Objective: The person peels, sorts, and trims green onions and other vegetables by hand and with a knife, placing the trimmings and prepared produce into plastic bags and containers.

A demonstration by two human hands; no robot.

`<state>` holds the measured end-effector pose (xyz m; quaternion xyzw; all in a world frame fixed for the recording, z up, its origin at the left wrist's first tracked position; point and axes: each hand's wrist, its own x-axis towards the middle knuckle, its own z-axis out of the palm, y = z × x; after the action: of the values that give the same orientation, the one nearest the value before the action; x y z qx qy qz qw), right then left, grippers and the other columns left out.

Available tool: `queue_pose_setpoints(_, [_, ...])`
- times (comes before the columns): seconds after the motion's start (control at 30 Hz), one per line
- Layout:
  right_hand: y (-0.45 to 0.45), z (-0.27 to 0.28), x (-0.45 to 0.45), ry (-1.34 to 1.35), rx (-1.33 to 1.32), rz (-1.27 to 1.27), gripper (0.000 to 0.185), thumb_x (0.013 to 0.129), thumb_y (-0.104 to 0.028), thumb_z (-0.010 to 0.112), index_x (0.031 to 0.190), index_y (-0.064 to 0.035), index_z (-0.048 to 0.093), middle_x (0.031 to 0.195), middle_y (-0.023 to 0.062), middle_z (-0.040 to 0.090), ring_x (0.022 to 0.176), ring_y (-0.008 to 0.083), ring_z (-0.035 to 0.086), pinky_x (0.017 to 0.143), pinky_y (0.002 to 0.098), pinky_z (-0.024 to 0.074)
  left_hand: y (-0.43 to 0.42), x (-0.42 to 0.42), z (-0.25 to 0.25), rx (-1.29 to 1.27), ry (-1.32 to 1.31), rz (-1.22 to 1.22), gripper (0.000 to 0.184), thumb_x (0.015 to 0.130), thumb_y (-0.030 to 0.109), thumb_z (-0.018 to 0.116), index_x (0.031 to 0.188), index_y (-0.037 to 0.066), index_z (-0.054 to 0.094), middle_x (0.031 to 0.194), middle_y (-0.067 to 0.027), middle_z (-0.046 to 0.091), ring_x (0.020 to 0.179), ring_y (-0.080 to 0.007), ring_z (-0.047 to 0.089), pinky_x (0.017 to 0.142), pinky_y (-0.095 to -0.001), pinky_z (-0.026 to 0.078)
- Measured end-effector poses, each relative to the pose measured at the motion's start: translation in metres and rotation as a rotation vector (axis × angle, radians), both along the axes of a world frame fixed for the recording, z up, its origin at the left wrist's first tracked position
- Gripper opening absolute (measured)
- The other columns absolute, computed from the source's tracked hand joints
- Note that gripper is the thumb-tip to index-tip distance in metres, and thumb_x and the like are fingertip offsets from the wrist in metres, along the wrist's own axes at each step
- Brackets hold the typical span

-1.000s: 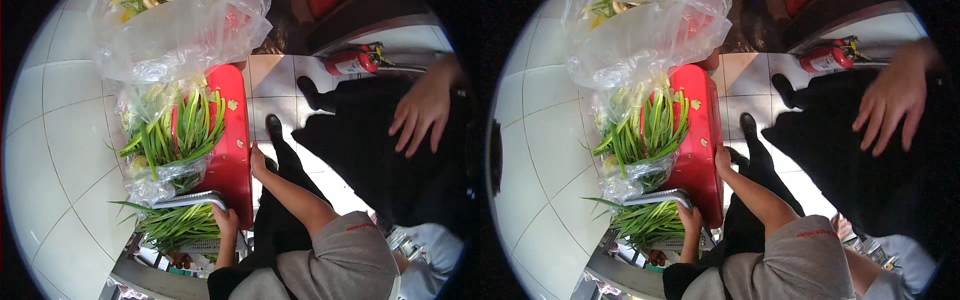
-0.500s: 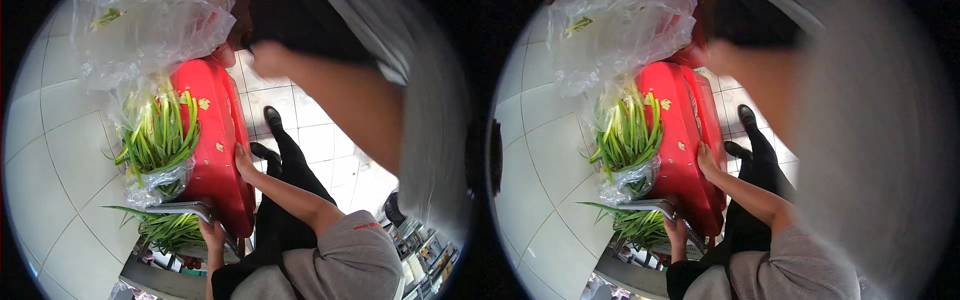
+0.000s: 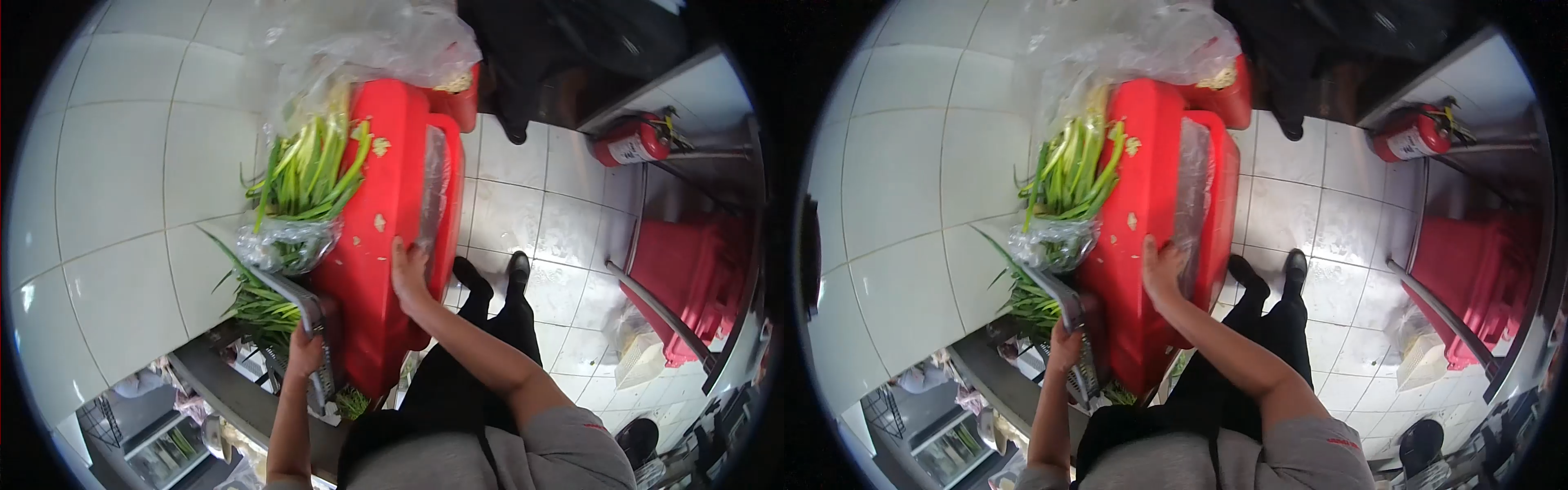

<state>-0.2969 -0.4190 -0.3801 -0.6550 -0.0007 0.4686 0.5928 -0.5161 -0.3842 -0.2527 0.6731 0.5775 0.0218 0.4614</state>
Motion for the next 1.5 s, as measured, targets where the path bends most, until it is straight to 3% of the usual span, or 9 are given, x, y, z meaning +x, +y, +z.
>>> queue_pose_setpoints(0.1, [0.007,0.008,-0.024,-0.205,-0.190,0.056,0.087,0.079,-0.060,0.049,0.126,0.0103,0.026,0.119,0.0294,0.033,0.115,0.0455,0.032,0.094,0.0532,0.0312,0.002,0.010,0.027,-0.030,0.063,-0.014,0.040,0.070,0.000,0.042,0.108,0.001,0.055,0.089,0.0005,0.056,0.080,-0.0087,0.051,0.071,-0.0225,0.041])
queue_pose_setpoints(0.3, [-0.002,0.085,0.003,0.057,-0.110,0.368,0.100,0.074,-0.039,0.064,0.132,0.0136,0.002,0.131,0.0330,0.016,0.119,0.0480,0.024,0.097,0.0557,0.0258,0.007,0.023,0.058,0.004,0.176,0.088,0.023,0.063,0.011,0.049,0.084,0.007,0.057,0.073,0.0048,0.054,0.064,-0.0078,0.047,0.059,-0.0212,0.037])
queue_pose_setpoints(0.5, [0.001,0.114,-0.012,-0.017,0.082,0.376,0.102,0.071,-0.025,0.066,0.131,0.0134,-0.006,0.134,0.0337,0.009,0.117,0.0498,0.023,0.097,0.0566,0.0250,0.028,-0.004,0.092,0.009,0.229,0.133,0.033,0.062,0.005,0.047,0.094,0.003,0.058,0.080,0.0014,0.059,0.072,-0.0103,0.053,0.067,-0.0228,0.041])
queue_pose_setpoints(0.8, [-0.003,0.087,-0.012,-0.085,-0.009,0.467,0.106,0.071,-0.035,0.066,0.131,0.0139,-0.006,0.137,0.0354,0.005,0.124,0.0506,0.015,0.102,0.0562,0.0160,0.021,-0.004,0.073,-0.082,0.294,0.103,0.027,0.066,0.006,0.048,0.091,0.004,0.058,0.076,0.0021,0.057,0.069,-0.0091,0.051,0.061,-0.0213,0.040])
queue_pose_setpoints(1.0, [-0.020,-0.031,0.013,-0.176,-0.143,0.291,0.095,0.067,-0.036,0.066,0.132,0.0110,0.015,0.134,0.0309,0.024,0.126,0.0425,0.022,0.105,0.0458,0.0181,-0.026,0.016,-0.040,-0.049,0.164,0.083,0.039,0.070,-0.001,0.049,0.109,-0.001,0.052,0.092,-0.0062,0.060,0.084,-0.0135,0.055,0.070,-0.0279,0.045])
queue_pose_setpoints(1.13, [-0.027,-0.076,0.034,-0.030,-0.266,0.410,0.099,0.064,-0.034,0.069,0.134,0.0082,0.013,0.137,0.0281,0.022,0.128,0.0393,0.022,0.105,0.0419,0.0219,-0.063,0.017,-0.133,0.181,0.014,-0.028,0.056,0.068,-0.001,0.050,0.123,-0.006,0.039,0.104,-0.0229,0.056,0.095,-0.0331,0.057,0.081,-0.0369,0.045])
queue_pose_setpoints(1.23, [-0.039,-0.093,0.027,-0.054,-0.360,0.590,0.098,0.065,-0.036,0.069,0.136,0.0051,0.016,0.140,0.0271,0.017,0.131,0.0396,0.018,0.107,0.0401,0.0186,-0.073,0.059,-0.141,0.370,0.152,-0.134,0.065,0.066,-0.001,0.048,0.129,-0.007,0.031,0.112,-0.0297,0.048,0.098,-0.0447,0.050,0.084,-0.0450,0.042])
queue_pose_setpoints(1.3, [-0.050,-0.089,0.028,-0.243,-0.286,0.741,0.082,0.069,-0.030,0.068,0.132,0.0046,0.028,0.134,0.0255,0.031,0.123,0.0365,0.034,0.102,0.0394,0.0289,-0.073,0.072,-0.147,0.423,0.152,-0.082,0.069,0.065,0.000,0.048,0.131,-0.006,0.028,0.115,-0.0306,0.045,0.099,-0.0461,0.048,0.085,-0.0471,0.041])
queue_pose_setpoints(1.5, [-0.070,-0.051,0.086,-0.044,0.096,0.880,0.044,0.076,-0.019,0.063,0.115,-0.0019,0.053,0.105,0.0120,0.058,0.095,0.0165,0.054,0.083,0.0302,0.0441,-0.075,0.079,-0.119,0.031,0.167,-0.165,0.082,0.068,0.012,0.054,0.137,-0.003,0.012,0.119,-0.0284,0.044,0.107,-0.0424,0.046,0.088,-0.0483,0.040])
